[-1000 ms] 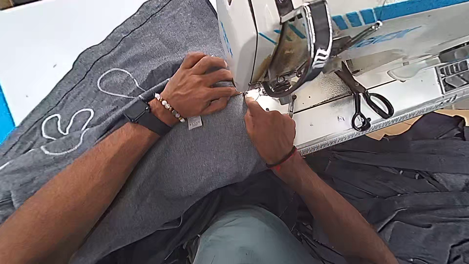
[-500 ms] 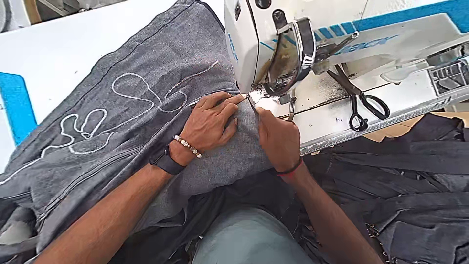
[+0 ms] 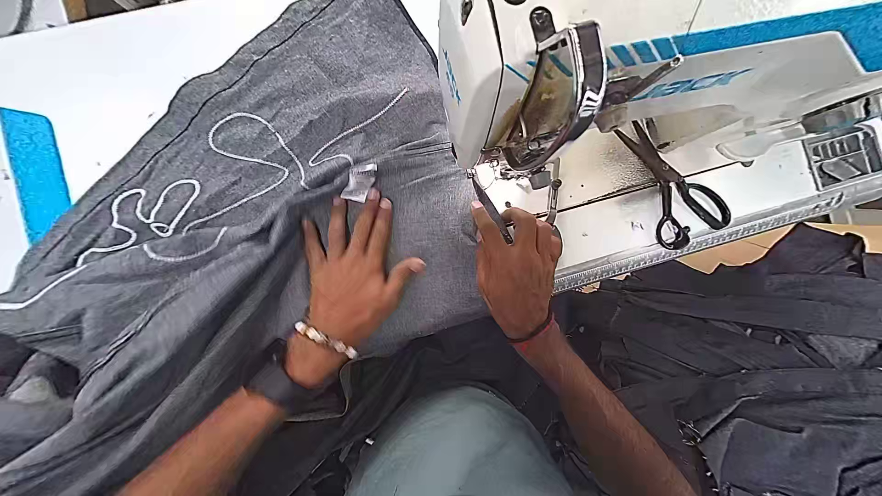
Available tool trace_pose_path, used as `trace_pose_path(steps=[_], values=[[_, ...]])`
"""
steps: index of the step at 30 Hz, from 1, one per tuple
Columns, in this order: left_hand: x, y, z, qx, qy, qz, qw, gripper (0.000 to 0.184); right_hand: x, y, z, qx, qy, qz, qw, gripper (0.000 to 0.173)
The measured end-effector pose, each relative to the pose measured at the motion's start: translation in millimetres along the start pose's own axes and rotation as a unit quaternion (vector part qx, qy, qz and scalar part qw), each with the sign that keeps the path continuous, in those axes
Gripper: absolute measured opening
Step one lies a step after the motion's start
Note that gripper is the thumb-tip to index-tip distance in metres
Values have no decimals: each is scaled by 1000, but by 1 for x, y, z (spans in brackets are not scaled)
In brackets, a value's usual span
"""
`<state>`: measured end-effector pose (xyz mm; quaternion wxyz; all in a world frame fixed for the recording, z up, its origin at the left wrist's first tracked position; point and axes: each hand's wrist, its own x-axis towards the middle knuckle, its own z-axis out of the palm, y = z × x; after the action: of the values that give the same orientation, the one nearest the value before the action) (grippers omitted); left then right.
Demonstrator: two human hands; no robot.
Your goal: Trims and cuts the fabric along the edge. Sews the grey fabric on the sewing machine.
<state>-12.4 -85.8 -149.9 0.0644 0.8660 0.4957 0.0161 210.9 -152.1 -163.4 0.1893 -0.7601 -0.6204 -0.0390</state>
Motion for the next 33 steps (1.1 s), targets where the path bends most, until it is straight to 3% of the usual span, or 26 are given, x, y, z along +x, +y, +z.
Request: trace_pose_path(steps=[3,5,7,8,10,11,13,15,18,21,26,29,33], values=[[43,-75,-10,-5,-21,132,991,83,-15,-13,4,-8,-29,18,999,52],[68,-94,-26,7,-72,153,986,85,-22,-19,7,-11,-34,22,999,61],[71,-65,-56,42,-104,132,985,77,-25,-19,8,-7,-35,20,999,63],[65,-37,-69,15,-87,120,989,63,-24,-17,6,-1,-39,16,999,64],[56,16,-67,-106,19,97,989,34,-23,-9,-4,54,-28,7,998,54],[57,36,-56,-181,71,83,977,29,-19,-2,-9,94,7,7,995,42],[64,55,-25,-236,108,105,960,31,-4,23,-25,123,43,20,991,27],[73,48,1,-173,107,174,964,36,12,55,-39,112,19,41,993,26],[79,32,8,-113,94,239,960,41,30,89,-42,95,-39,21,994,30],[85,21,6,-117,83,268,953,43,39,72,-27,105,-38,-40,993,26],[94,11,3,-123,67,296,945,44,38,27,-1,112,54,-102,987,23],[107,-2,3,-125,60,341,930,44,25,23,-4,115,11,-169,979,33],[127,-17,1,-89,49,397,912,44,12,20,2,82,34,-133,987,32]])
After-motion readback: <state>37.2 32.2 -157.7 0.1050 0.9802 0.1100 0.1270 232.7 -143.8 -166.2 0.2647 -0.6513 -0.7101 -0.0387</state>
